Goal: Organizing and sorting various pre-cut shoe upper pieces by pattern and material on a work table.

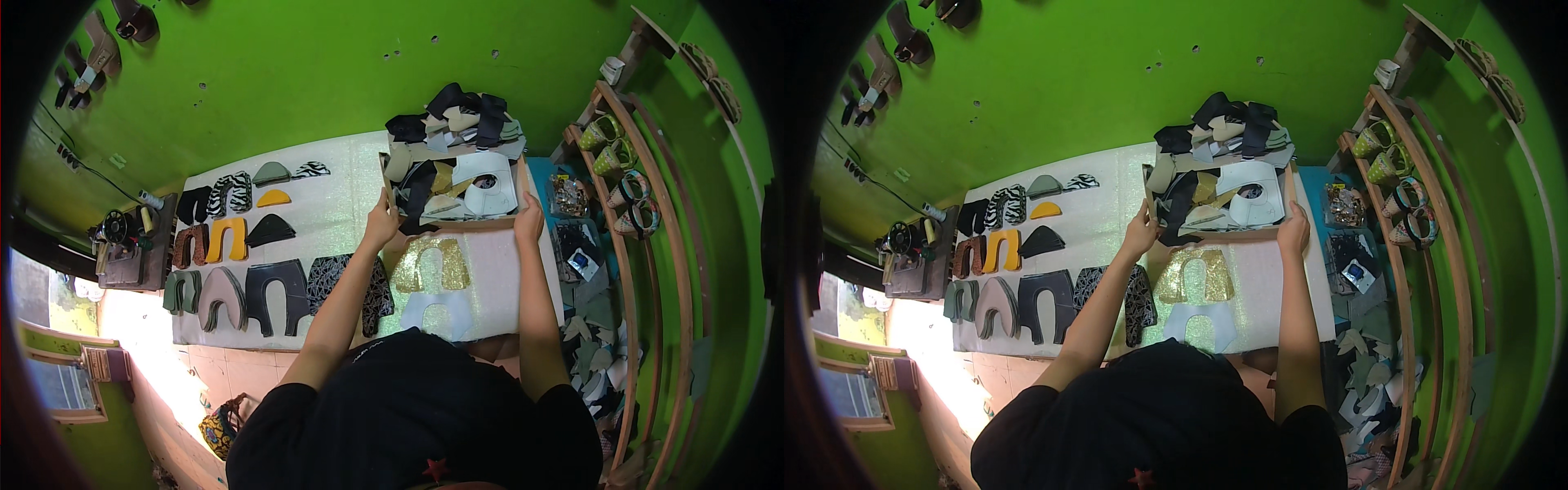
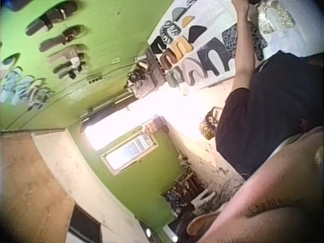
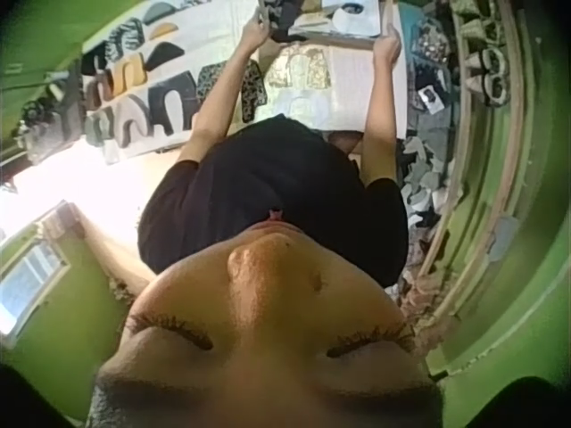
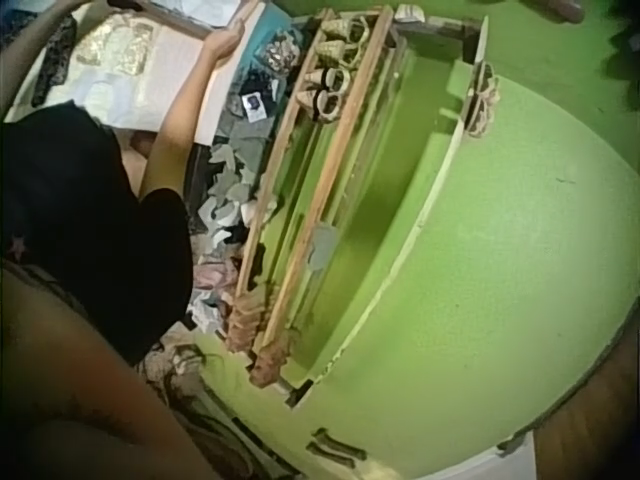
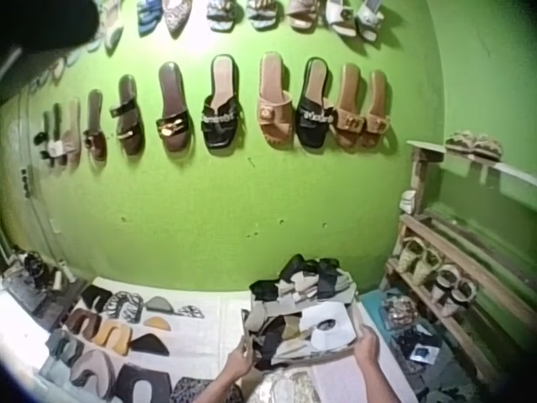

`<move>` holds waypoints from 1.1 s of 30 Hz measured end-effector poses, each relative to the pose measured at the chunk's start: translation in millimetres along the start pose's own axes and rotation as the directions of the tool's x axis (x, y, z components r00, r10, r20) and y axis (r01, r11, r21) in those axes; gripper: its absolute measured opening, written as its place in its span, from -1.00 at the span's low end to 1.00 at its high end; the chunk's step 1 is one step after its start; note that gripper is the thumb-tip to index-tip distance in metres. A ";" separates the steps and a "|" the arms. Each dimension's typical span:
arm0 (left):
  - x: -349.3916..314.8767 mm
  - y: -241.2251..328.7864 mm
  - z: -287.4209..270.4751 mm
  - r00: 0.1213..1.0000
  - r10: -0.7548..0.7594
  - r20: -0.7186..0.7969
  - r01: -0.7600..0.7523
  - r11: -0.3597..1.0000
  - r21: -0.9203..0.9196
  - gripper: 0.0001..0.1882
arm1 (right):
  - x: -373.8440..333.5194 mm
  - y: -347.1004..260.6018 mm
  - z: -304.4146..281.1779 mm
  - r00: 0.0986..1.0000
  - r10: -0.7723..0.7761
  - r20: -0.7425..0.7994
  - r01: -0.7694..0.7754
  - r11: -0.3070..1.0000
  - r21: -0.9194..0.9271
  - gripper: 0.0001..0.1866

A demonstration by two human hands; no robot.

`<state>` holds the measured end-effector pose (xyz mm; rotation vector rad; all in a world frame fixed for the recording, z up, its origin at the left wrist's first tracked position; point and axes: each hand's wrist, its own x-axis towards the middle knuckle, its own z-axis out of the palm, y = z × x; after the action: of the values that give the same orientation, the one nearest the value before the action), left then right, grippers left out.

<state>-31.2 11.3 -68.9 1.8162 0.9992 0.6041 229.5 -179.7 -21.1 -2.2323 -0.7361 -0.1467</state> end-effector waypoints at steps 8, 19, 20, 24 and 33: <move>-10.1 26.4 5.8 1.000 0.020 -0.006 -0.020 1.000 -0.011 -0.38 | 7.6 6.6 -3.8 0.999 0.025 -0.040 -0.026 0.999 -0.024 -0.64; -15.3 27.1 3.5 1.000 0.001 0.010 -0.002 0.987 0.163 -0.39 | 42.5 -41.3 30.1 0.978 -0.129 0.164 0.167 0.954 -0.248 -0.51; -17.5 33.1 4.4 1.000 0.006 0.012 -0.008 0.987 0.163 -0.39 | 46.1 -33.1 37.9 0.979 -0.127 0.159 0.165 0.955 -0.249 -0.51; -27.4 33.7 -2.4 0.999 -0.024 0.024 0.020 0.989 0.146 -0.35 | 51.7 -38.6 50.9 0.959 0.127 0.254 -0.043 0.949 -0.313 -0.43; -32.3 51.2 -7.1 1.000 -0.026 0.002 0.025 0.978 0.206 -0.32 | 51.6 -48.5 40.2 0.997 0.020 0.068 -0.005 0.977 -0.211 -0.40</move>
<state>-35.1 -23.6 -19.0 1.9809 1.1148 0.4950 240.7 -101.4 -1.7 -2.4545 -0.7745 -0.1471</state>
